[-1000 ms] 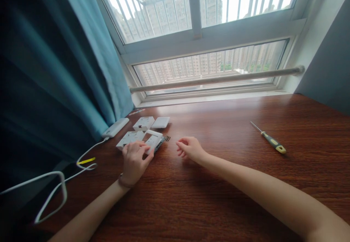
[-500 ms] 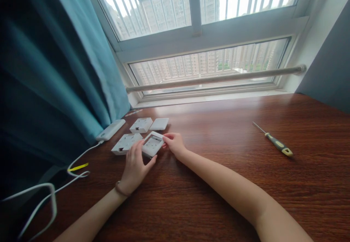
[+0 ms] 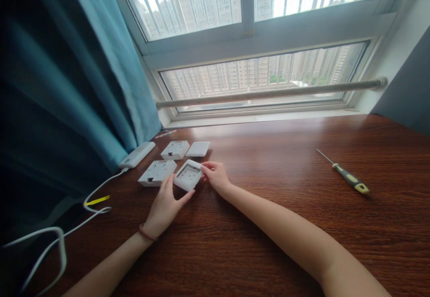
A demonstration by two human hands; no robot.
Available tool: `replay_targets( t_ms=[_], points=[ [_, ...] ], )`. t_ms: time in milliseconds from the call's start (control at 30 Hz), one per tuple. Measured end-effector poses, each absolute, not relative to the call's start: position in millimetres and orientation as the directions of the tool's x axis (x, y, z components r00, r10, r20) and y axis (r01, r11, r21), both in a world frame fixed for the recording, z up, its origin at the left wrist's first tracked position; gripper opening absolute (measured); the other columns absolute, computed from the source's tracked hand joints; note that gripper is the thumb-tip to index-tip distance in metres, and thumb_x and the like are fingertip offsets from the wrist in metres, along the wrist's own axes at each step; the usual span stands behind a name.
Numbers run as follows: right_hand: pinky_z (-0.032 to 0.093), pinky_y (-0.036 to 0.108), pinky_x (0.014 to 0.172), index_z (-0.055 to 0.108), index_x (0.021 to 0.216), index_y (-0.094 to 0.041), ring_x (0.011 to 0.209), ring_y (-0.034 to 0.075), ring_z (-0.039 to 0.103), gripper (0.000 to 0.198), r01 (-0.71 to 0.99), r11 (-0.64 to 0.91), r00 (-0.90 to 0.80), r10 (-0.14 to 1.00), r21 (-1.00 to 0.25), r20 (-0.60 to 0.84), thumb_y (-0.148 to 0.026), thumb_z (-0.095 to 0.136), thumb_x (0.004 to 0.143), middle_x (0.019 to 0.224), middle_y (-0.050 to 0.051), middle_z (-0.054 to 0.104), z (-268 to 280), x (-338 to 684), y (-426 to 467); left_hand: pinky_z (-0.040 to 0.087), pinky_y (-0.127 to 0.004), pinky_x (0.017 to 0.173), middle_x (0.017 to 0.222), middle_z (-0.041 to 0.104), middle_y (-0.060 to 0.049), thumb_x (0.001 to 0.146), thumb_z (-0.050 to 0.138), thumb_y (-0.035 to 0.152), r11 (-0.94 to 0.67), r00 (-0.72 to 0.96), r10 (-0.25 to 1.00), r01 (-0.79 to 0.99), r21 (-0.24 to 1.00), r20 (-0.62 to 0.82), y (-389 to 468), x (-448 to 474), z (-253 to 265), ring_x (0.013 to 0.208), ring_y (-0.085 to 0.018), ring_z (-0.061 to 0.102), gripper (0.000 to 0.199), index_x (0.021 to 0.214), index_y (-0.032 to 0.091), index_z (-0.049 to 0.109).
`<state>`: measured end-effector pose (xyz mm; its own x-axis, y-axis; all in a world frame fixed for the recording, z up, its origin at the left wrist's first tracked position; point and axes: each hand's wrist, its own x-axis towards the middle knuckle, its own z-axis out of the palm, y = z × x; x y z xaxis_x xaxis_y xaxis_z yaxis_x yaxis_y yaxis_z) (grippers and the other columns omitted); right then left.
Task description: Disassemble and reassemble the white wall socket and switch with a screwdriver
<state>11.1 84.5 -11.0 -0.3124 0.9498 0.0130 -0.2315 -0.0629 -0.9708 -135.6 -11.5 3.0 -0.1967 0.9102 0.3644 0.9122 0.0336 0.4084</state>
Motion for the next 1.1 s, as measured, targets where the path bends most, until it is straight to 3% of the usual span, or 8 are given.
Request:
replay_targets(
  t_ms=[233, 467, 900, 1100],
  points=[
    [0.047, 0.02, 0.044, 0.068, 0.086, -0.014, 0.054, 0.009, 0.059, 0.025, -0.145, 0.005, -0.256, 0.966, -0.989, 0.042, -0.032, 0.065, 0.069, 0.089, 0.006, 0.065, -15.2, 9.2, 85.3, 0.045, -0.045, 0.091, 0.13, 0.04, -0.022, 0.072, 0.054, 0.057, 0.073, -0.203, 0.918, 0.931, 0.357, 0.34, -12.8, -134.3, 1.2, 0.118, -0.035, 0.046, 0.079, 0.13, 0.007, 0.032],
    [0.048, 0.02, 0.044, 0.067, 0.089, -0.013, 0.053, 0.011, 0.06, 0.024, -0.094, -0.007, -0.275, 0.961, -0.996, 0.019, -0.03, 0.063, 0.073, 0.071, 0.004, 0.066, -16.8, 6.8, 87.4, 0.046, -0.044, 0.09, 0.13, 0.04, -0.023, 0.073, 0.053, 0.056, 0.081, -0.195, 0.925, 0.94, 0.333, 0.326, -12.3, -133.6, 2.0, 0.118, -0.035, 0.046, 0.077, 0.13, 0.007, 0.032],
    [0.048, 0.021, 0.045, 0.069, 0.086, -0.013, 0.048, 0.011, 0.057, 0.019, 0.001, 0.006, -0.306, 0.952, -1.0, 0.005, -0.024, 0.058, 0.075, 0.056, 0.001, 0.063, -15.2, 7.2, 87.2, 0.043, -0.044, 0.094, 0.13, 0.039, -0.02, 0.074, 0.052, 0.052, 0.085, -0.198, 0.94, 0.924, 0.372, 0.277, -13.0, -137.1, -0.6, 0.119, -0.034, 0.046, 0.072, 0.129, 0.011, 0.031],
    [0.045, 0.02, 0.042, 0.066, 0.078, -0.014, 0.044, 0.008, 0.052, 0.012, 0.041, 0.038, -0.317, 0.948, -0.998, 0.023, -0.022, 0.059, 0.072, 0.057, -0.001, 0.06, -9.5, 12.0, 82.0, 0.033, -0.048, 0.102, 0.132, 0.033, -0.022, 0.074, 0.053, 0.049, 0.047, -0.163, 0.932, 0.94, 0.337, 0.323, -7.8, -149.9, -11.1, 0.125, -0.035, 0.033, 0.077, 0.131, 0.005, 0.026]
  ],
)
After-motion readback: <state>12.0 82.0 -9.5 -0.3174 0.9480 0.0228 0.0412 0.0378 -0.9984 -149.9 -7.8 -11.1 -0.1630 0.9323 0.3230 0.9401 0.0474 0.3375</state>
